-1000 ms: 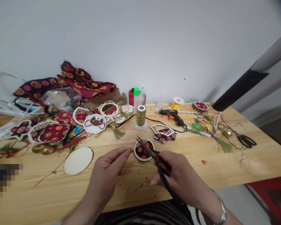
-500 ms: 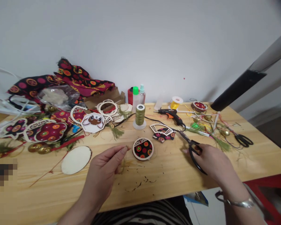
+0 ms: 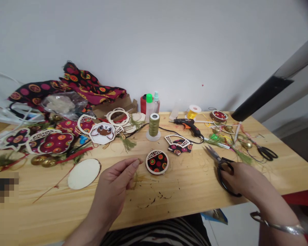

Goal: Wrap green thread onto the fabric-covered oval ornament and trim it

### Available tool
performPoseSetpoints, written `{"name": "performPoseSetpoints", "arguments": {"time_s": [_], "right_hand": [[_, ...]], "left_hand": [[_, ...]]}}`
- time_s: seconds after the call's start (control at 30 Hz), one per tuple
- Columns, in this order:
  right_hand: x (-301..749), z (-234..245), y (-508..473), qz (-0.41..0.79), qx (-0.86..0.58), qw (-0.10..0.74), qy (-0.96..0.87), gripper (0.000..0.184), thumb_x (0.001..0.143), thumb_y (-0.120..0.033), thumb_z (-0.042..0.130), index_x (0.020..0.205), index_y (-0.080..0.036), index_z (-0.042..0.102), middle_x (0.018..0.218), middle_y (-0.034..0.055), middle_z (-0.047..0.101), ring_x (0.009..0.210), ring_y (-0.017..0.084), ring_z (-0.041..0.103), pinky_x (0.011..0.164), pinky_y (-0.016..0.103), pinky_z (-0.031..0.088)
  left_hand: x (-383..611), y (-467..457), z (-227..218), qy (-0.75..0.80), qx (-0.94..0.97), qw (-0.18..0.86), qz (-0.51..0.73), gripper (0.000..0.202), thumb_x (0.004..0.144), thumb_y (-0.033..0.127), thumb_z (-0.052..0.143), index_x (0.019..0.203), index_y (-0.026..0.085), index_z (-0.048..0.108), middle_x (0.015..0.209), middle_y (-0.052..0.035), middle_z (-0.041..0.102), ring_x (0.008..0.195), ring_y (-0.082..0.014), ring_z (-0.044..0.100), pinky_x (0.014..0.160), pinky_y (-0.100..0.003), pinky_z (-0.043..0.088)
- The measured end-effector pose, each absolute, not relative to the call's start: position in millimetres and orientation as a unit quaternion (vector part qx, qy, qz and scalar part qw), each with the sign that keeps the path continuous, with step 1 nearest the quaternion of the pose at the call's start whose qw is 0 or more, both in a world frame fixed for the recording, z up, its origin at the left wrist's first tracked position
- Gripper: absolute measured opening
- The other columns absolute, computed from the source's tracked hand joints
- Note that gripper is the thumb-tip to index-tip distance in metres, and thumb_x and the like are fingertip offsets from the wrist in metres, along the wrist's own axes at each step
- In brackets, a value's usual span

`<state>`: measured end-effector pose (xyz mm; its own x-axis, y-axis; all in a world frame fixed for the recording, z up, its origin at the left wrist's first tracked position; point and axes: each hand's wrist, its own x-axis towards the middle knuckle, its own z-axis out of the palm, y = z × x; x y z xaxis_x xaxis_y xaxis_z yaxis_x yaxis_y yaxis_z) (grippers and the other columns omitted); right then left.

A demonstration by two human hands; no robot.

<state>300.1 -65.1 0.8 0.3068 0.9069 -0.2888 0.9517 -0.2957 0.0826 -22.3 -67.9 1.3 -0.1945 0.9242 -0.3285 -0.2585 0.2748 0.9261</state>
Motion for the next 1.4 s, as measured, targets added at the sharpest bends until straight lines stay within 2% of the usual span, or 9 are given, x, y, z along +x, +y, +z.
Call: {"name": "performPoseSetpoints", "arguments": {"time_s": [0.2,0.27,0.43,0.53,0.7,0.87,1.1,1.2,1.4], "right_hand": [[288,15,-66,-0.076,0.811,0.156,0.559,0.042,0.081,-0.044,0.042,0.061,-0.015,0.063,0.065,0.0163,0.065,0.064,0.029,0.063,0.052,0.032,0.037],[281,19,-66,-0.047,0.815,0.128,0.563,0.04,0.084,-0.043,0.041,0.067,-0.016,0.066,0.07,0.0152,0.066,0.066,0.029,0.062,0.054,0.034,0.039],[237,16,-60,-0.078,0.64,-0.156,0.749,0.022,0.087,-0.027,0.047,0.081,-0.018,0.067,0.087,0.0079,0.065,0.084,0.021,0.058,0.077,0.033,0.045],[200,9,-50,-0.123,0.553,-0.239,0.789,0.014,0.085,-0.023,0.055,0.088,-0.018,0.067,0.096,0.0071,0.062,0.094,0.02,0.051,0.085,0.034,0.043],[166,-2,-39,-0.156,0.529,-0.214,0.806,0.007,0.079,-0.021,0.063,0.077,-0.015,0.066,0.093,0.0083,0.059,0.095,0.023,0.046,0.086,0.039,0.041],[164,-6,-34,-0.182,0.534,-0.206,0.8,0.013,0.079,-0.012,0.061,0.066,-0.016,0.062,0.085,0.0063,0.058,0.091,0.021,0.045,0.081,0.036,0.043],[160,-6,-38,-0.212,0.529,-0.332,0.752,0.011,0.083,-0.015,0.057,0.072,-0.016,0.061,0.081,0.0035,0.059,0.08,0.016,0.052,0.074,0.03,0.042],[155,-3,-46,-0.193,0.522,-0.34,0.758,0.012,0.085,-0.017,0.056,0.074,-0.019,0.062,0.075,0.0014,0.059,0.076,0.015,0.052,0.071,0.029,0.04],[145,0,-64,-0.141,0.486,-0.317,0.802,0.014,0.088,-0.02,0.051,0.08,-0.019,0.063,0.08,0.0027,0.062,0.079,0.017,0.051,0.073,0.032,0.036]], "left_hand": [[-25,-68,0,0.563,0.296,0.56,0.531,0.028,0.061,0.036,0.077,0.079,0.015,0.073,0.049,0.0049,0.048,0.044,-0.0042,0.033,0.04,-0.016,0.023],[-24,-68,-1,0.557,0.295,0.564,0.534,0.028,0.061,0.035,0.078,0.08,0.015,0.073,0.051,0.0043,0.05,0.044,-0.0042,0.033,0.04,-0.017,0.023],[-19,-69,-1,0.54,0.293,0.583,0.532,0.027,0.062,0.034,0.077,0.08,0.015,0.073,0.048,0.0047,0.048,0.043,-0.0038,0.03,0.04,-0.017,0.02],[-17,-70,-2,0.533,0.294,0.594,0.526,0.024,0.062,0.033,0.077,0.078,0.015,0.073,0.048,0.0049,0.048,0.043,-0.0037,0.029,0.04,-0.018,0.019],[-16,-72,-6,0.515,0.286,0.617,0.522,0.022,0.066,0.032,0.075,0.082,0.018,0.073,0.048,0.007,0.043,0.043,-0.0041,0.028,0.041,-0.019,0.019],[-14,-72,-9,0.533,0.282,0.616,0.507,0.025,0.065,0.034,0.075,0.082,0.016,0.074,0.047,0.0071,0.041,0.043,-0.0044,0.028,0.041,-0.02,0.018],[-9,-74,-4,0.532,0.331,0.637,0.449,0.025,0.068,0.037,0.071,0.079,0.015,0.075,0.044,0.0046,0.046,0.041,-0.0049,0.027,0.041,-0.021,0.016],[-7,-74,-3,0.532,0.327,0.651,0.433,0.029,0.067,0.039,0.071,0.08,0.013,0.076,0.04,0.0068,0.036,0.041,-0.0052,0.023,0.04,-0.021,0.015],[-7,-70,-1,0.524,0.286,0.652,0.467,0.034,0.064,0.036,0.074,0.089,0.014,0.075,0.042,0.0076,0.035,0.043,-0.0048,0.022,0.04,-0.02,0.015]]}}
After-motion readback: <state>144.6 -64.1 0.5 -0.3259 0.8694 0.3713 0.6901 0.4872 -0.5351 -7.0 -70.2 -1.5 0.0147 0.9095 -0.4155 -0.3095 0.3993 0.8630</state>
